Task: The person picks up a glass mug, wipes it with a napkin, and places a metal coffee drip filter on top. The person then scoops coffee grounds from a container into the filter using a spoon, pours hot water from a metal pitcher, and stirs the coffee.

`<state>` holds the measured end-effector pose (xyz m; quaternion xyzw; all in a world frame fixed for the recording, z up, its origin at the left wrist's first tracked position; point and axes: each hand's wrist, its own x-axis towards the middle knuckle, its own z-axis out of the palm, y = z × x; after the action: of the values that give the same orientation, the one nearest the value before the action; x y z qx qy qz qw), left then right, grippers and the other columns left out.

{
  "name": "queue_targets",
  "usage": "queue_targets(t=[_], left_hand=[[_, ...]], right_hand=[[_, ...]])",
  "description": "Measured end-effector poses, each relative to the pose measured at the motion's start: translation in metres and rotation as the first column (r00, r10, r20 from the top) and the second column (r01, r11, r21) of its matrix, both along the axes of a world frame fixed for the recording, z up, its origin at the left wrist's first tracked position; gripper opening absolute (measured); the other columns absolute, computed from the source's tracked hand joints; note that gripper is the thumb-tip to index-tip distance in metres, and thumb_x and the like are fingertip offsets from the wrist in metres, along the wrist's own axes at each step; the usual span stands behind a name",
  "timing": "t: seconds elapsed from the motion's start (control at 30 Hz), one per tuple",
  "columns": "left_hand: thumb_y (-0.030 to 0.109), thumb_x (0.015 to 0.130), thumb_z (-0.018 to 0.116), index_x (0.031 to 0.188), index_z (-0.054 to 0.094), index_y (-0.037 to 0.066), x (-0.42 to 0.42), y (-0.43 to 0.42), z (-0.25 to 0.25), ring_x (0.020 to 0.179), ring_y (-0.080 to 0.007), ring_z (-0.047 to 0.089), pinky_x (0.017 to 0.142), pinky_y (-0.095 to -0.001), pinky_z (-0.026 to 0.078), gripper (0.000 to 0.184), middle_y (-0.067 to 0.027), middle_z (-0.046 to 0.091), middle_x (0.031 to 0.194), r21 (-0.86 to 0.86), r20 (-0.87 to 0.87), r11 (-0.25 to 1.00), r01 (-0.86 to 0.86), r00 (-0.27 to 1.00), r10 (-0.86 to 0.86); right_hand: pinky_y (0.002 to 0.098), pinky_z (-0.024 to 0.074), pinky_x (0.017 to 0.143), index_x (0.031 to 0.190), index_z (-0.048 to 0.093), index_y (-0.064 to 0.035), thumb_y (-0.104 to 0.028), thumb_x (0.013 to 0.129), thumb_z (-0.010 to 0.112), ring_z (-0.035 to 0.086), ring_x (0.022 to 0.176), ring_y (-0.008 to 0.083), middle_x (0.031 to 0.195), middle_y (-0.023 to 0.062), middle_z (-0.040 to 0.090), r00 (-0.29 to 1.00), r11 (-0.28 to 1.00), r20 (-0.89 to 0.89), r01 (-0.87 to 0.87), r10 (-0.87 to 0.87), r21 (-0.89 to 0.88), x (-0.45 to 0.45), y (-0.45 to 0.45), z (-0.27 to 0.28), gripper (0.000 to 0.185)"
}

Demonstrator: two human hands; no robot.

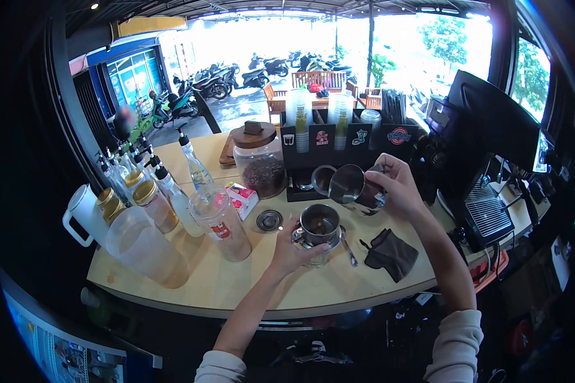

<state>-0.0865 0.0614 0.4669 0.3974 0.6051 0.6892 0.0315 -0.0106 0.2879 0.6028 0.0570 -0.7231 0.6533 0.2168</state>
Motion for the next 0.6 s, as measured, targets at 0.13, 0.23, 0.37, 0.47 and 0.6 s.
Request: queue_targets(t=[0.13,0.23,0.37,0.47,0.6], left_hand=[[0.014,0.063,0.085,0.117,0.053,0.002,0.003,-0.001,0.005,0.101,-0.0168,0.061,0.091,-0.0327,0.049,0.064,-0.0079,0.063,0.106,0.008,-0.01,1.0,-0.011,1.0,0.011],[0.013,0.063,0.085,0.118,0.053,0.003,0.002,-0.001,0.005,0.101,-0.0162,0.061,0.091,-0.0322,0.048,0.064,-0.0073,0.063,0.107,-0.023,-0.027,0.999,-0.027,0.999,0.026],[0.013,0.063,0.085,0.118,0.053,0.003,0.001,0.0,0.003,0.101,-0.0158,0.061,0.092,-0.0317,0.048,0.065,-0.0069,0.063,0.107,0.021,-0.016,1.0,0.005,1.0,-0.005],[0.014,0.063,0.086,0.118,0.053,0.003,0.0,0.001,0.001,0.101,-0.0157,0.061,0.091,-0.0317,0.048,0.065,-0.0069,0.063,0.106,0.018,-0.033,1.0,-0.006,0.999,0.007],[0.014,0.063,0.086,0.117,0.053,0.003,0.0,0.0,0.001,0.1,-0.0156,0.061,0.091,-0.0316,0.048,0.064,-0.0071,0.063,0.106,-0.006,-0.043,1.0,-0.025,0.999,0.025]], right_hand=[[0.0177,0.0448,0.06,0.081,0.052,-0.0045,-0.002,0.084,0.063,0.055,0.067,0.0016,0.074,-0.0003,0.059,1.0,0.998,0.013,0.012,-0.013,0.066,-0.005,0.004,-0.002,0.012],[0.0169,0.0442,0.059,0.081,0.052,-0.0041,-0.002,0.084,0.064,0.054,0.067,0.0008,0.073,-0.001,0.057,1.0,0.996,0.016,0.02,-0.021,0.087,-0.005,0.0,-0.003,0.013],[0.0155,0.031,0.048,0.075,0.048,-0.0044,-0.004,0.084,0.064,0.04,0.058,-0.0037,0.066,-0.0073,0.044,0.996,0.978,-0.04,0.091,-0.085,0.186,-0.007,-0.003,-0.007,0.019],[0.0153,0.0291,0.048,0.075,0.048,-0.0046,-0.005,0.083,0.065,0.039,0.057,-0.0039,0.066,-0.0075,0.043,0.994,0.973,-0.031,0.109,-0.104,0.203,-0.005,-0.006,-0.008,0.019],[0.015,0.0291,0.048,0.075,0.048,-0.0044,-0.005,0.083,0.065,0.039,0.057,-0.0037,0.066,-0.0073,0.043,0.994,0.97,-0.032,0.107,-0.102,0.218,-0.006,-0.008,-0.012,0.019]])
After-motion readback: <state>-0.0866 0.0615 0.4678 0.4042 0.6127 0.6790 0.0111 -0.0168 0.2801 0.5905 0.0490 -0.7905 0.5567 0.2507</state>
